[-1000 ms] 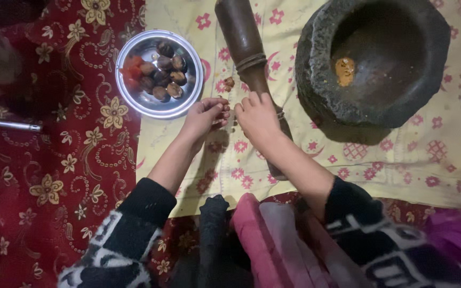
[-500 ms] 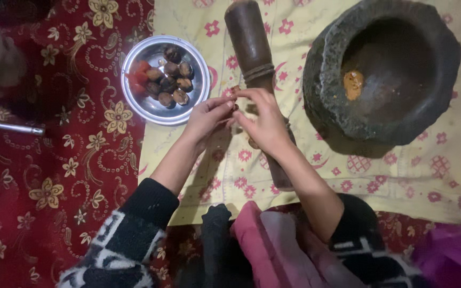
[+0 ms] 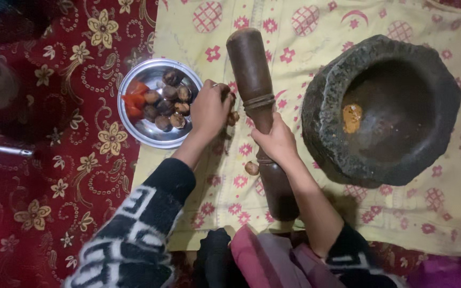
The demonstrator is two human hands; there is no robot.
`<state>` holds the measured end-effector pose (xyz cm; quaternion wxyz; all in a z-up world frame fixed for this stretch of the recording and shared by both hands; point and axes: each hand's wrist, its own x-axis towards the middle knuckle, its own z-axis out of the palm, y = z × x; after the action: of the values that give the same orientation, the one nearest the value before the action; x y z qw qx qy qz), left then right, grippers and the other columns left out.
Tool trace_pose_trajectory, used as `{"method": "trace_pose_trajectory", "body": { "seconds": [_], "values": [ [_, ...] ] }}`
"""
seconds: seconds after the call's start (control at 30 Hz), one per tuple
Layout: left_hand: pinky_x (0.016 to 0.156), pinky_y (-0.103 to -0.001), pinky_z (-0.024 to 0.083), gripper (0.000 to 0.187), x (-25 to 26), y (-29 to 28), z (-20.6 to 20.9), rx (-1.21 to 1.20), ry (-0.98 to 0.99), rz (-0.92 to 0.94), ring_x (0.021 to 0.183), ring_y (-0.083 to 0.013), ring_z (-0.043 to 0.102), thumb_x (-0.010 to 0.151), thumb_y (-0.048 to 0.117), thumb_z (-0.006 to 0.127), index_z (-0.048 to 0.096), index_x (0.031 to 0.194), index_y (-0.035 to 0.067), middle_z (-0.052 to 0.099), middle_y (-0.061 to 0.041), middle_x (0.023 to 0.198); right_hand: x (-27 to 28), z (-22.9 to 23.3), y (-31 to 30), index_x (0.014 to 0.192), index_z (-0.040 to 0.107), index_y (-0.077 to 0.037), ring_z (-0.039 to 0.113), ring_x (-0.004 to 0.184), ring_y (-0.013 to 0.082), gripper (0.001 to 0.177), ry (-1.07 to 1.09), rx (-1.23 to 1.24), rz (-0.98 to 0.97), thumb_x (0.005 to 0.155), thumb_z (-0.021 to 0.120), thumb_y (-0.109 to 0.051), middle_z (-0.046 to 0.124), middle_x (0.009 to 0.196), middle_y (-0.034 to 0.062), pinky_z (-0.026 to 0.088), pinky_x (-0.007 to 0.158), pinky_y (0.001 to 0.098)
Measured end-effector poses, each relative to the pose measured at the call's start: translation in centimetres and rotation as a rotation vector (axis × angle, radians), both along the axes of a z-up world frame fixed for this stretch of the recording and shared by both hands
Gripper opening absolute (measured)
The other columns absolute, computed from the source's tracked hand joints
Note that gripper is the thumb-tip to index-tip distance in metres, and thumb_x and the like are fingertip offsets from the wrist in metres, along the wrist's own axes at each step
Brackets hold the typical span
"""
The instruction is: The person sits on a patterned floor cloth and uses a wooden pestle to crack nuts placed on the cloth. They then peel the shells off the cracked nuts by hand and place the nutmeats into a stone mortar.
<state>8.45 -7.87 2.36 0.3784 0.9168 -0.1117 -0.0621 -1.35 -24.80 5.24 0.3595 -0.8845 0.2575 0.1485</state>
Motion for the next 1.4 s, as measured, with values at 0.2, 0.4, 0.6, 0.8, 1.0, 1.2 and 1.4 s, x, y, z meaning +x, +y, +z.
{"method": "trace_pose_trajectory", "body": {
  "seconds": [0.2, 0.4, 0.6, 0.8, 1.0, 1.2, 1.4],
  "values": [
    [0.08, -0.038, 0.057, 0.025, 0.5, 2.9, -1.1, -0.341, 0.103, 0.132, 0.088, -0.0244, 0.074, 0.095, 0.018, 0.067, 0.07, 0.114, 0.002, 0.073, -0.014, 0.103, 1.3, 6.3, 0.9, 0.12, 0.059, 0.0, 0.075, 0.089, 0.0198, 0.043, -0.29, 0.255, -0.05, 0.084, 0.077, -0.015, 0.075, 0.103, 0.0139, 0.061, 0.081, 0.035],
    [0.075, -0.028, 0.056, 0.022, -0.6, 5.5, -1.6, -0.495, 0.232, 0.208, 0.08, -0.0127, 0.071, 0.095, 0.014, 0.066, 0.072, 0.111, 0.001, 0.077, -0.009, 0.095, 7.5, 13.5, 1.7, 0.114, 0.069, -0.006, 0.069, 0.101, 0.0116, 0.023, -0.652, 0.485, -0.052, 0.093, 0.075, -0.014, 0.072, 0.11, 0.0012, 0.057, 0.096, 0.0291],
    [0.074, -0.029, 0.055, 0.019, -2.5, 7.9, -3.4, -0.468, 0.258, 0.211, 0.079, -0.0136, 0.068, 0.095, 0.014, 0.066, 0.073, 0.107, 0.001, 0.075, -0.009, 0.09, 8.5, 9.6, 2.1, 0.129, 0.067, -0.021, 0.053, 0.123, 0.0015, 0.025, -0.499, 0.771, -0.175, 0.105, 0.065, -0.028, 0.061, 0.128, -0.01, 0.038, 0.107, 0.0196],
    [0.077, -0.029, 0.055, 0.018, -3.8, 7.5, -4.2, -0.474, 0.067, 0.13, 0.085, -0.013, 0.07, 0.092, 0.014, 0.07, 0.073, 0.104, 0.001, 0.074, -0.009, 0.093, 7.5, 10.8, 3.4, 0.116, 0.064, -0.007, 0.058, 0.118, 0.0152, 0.018, -0.792, 0.787, -0.029, 0.1, 0.073, -0.008, 0.063, 0.118, 0.0014, 0.045, 0.109, 0.0327],
    [0.074, -0.031, 0.055, 0.017, -5.0, 6.5, -5.2, -0.464, 0.303, 0.118, 0.078, -0.0168, 0.069, 0.091, 0.014, 0.07, 0.074, 0.104, 0.004, 0.075, -0.01, 0.086, 7.2, 14.8, 1.6, 0.118, 0.069, -0.008, 0.061, 0.117, 0.0137, 0.015, -0.844, 0.685, -0.058, 0.103, 0.071, -0.009, 0.067, 0.12, -0.0003, 0.047, 0.111, 0.0294],
    [0.078, -0.034, 0.056, 0.021, -4.6, 5.5, -4.8, -0.414, 0.155, 0.036, 0.084, -0.0205, 0.073, 0.089, 0.016, 0.071, 0.074, 0.105, 0.003, 0.076, -0.012, 0.092, 5.9, 11.9, 3.4, 0.118, 0.07, -0.016, 0.065, 0.12, 0.0235, 0.024, -0.651, 0.585, -0.113, 0.096, 0.074, -0.023, 0.07, 0.124, 0.0053, 0.047, 0.116, 0.0465],
    [0.078, -0.037, 0.056, 0.025, -5.9, 3.7, -2.0, -0.34, 0.244, 0.035, 0.086, -0.0242, 0.074, 0.088, 0.02, 0.073, 0.073, 0.105, 0.002, 0.075, -0.014, 0.095, 9.0, 13.3, -1.6, 0.12, 0.061, -0.012, 0.067, 0.118, 0.0193, 0.034, -0.646, 0.57, -0.403, 0.09, 0.075, -0.021, 0.067, 0.116, 0.0043, 0.045, 0.114, 0.041]
  ]
}}
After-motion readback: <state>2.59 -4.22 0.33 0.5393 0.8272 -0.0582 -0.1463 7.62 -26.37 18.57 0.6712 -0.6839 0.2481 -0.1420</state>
